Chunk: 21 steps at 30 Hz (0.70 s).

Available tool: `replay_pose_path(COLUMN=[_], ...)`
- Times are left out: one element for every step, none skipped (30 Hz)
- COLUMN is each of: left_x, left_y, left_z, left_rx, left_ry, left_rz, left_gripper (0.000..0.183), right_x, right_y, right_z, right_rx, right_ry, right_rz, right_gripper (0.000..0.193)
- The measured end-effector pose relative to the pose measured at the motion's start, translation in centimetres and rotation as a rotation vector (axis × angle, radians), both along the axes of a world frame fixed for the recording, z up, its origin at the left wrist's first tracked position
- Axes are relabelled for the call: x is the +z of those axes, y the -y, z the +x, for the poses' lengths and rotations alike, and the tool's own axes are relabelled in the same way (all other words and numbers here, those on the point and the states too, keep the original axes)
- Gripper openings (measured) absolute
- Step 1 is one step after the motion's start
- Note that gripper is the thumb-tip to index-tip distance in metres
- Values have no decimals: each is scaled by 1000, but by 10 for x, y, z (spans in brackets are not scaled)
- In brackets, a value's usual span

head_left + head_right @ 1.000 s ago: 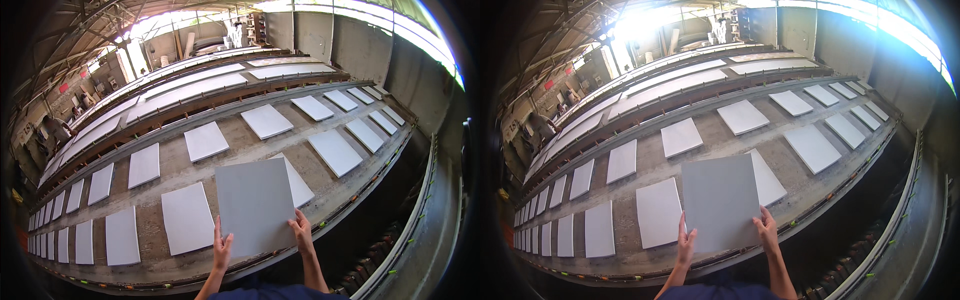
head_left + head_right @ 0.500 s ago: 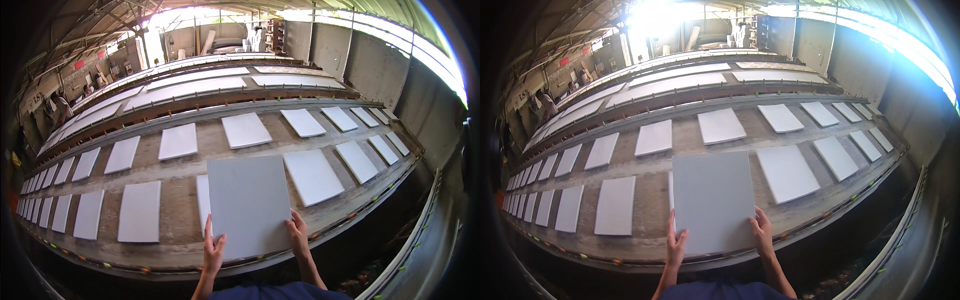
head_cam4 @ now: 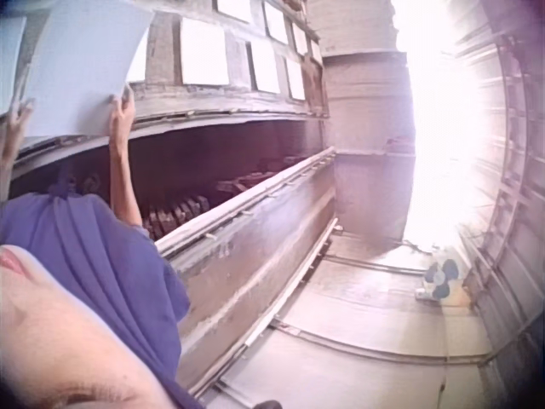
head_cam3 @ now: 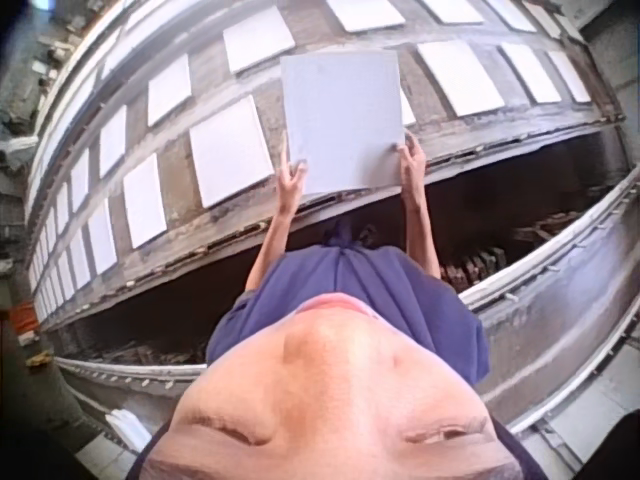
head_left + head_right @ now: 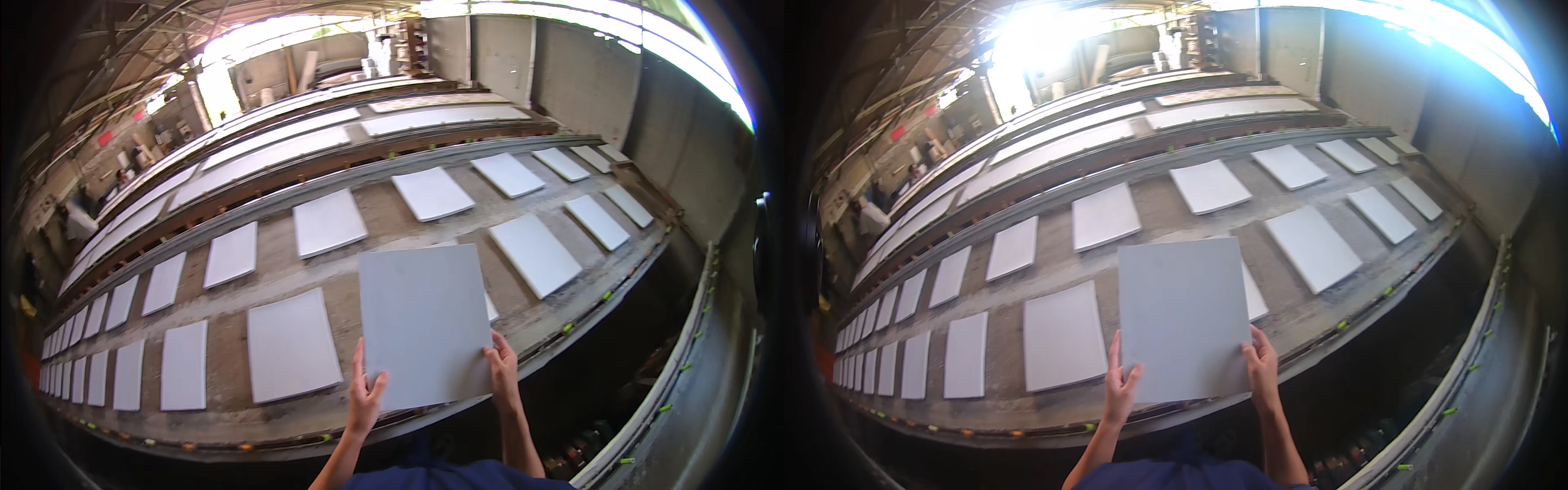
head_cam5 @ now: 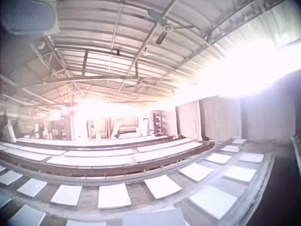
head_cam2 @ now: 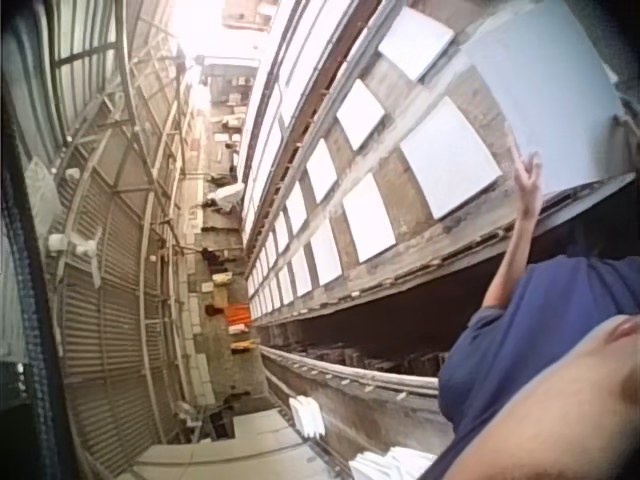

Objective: The person repeatedly picks up white rectangular panels from a stack and places them into a wooden frame on a conveyor belt. They smooth the panels down with their hands and then remove the frame to continue the process with the next panel.

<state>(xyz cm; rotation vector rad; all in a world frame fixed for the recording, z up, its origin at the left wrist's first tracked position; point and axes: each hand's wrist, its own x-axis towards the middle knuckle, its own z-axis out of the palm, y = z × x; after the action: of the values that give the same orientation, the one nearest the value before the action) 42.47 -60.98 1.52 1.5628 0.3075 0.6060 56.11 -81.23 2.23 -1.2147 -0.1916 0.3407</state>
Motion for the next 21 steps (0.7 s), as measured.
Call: replay_pose_path(left_x=[4,2,3,2,0,0,0,-1,2,7,11,12,13,13,16,17,19,19,21,22,23], left_y=[1,11,21,32,40,48,57,67,79,93,106,119,133,148,164,180,195,209,223,236,249], left_z=[2,9,20,30,37,43,49,56,67,77,89,103,118,133,150,166,183,197,210,223,237], left_rx=[-120,-125,-127,-126,-118,-121,-122,-121,-127,-131,-134,-131,-128,-125,-110,-97,-83,-76,-68,-60,-60], left_ry=[-81,-57,-34,-10,-17,-17,-17,-17,-38,-60,-81,-70,-60,-49,-36,-23,-11,-7,-4,-1,3], left_rz=[-162,-151,-140,-129,-86,-75,-66,-57,-57,-57,-59,-67,-76,-85,-77,-70,-62,-55,-48,-41,-19], left_gripper=[73,75,77,79,83,84,85,86,87,87,88,88,88,89,88,88,87,87,87,86,86], right_x=[-10,-9,-20,-30,-28,-24,-22,-24,-23,-22,-17,-12,-7,-6,-8,-4,0,3,4,5,5], right_y=[6,11,21,33,42,50,60,71,81,92,104,116,128,142,158,174,188,203,216,228,239], right_z=[1,-1,8,17,21,29,37,44,56,69,81,96,113,130,148,166,183,197,210,224,236], right_rx=[-78,-108,-132,-153,-147,-131,-112,-119,-124,-127,-145,-133,-122,-111,-87,-73,-61,-49,-46,-42,-38], right_ry=[104,58,49,39,8,-17,-41,-41,-25,-8,7,19,30,41,9,30,51,64,68,71,80], right_rz=[-41,-59,-63,-67,-67,-61,-56,-51,-38,-25,-44,-44,-44,-44,-22,-31,-41,-55,-43,-31,-23], right_gripper=[39,39,39,39,39,39,39,40,40,40,37,38,38,38,38,39,39,39,39,39,38])
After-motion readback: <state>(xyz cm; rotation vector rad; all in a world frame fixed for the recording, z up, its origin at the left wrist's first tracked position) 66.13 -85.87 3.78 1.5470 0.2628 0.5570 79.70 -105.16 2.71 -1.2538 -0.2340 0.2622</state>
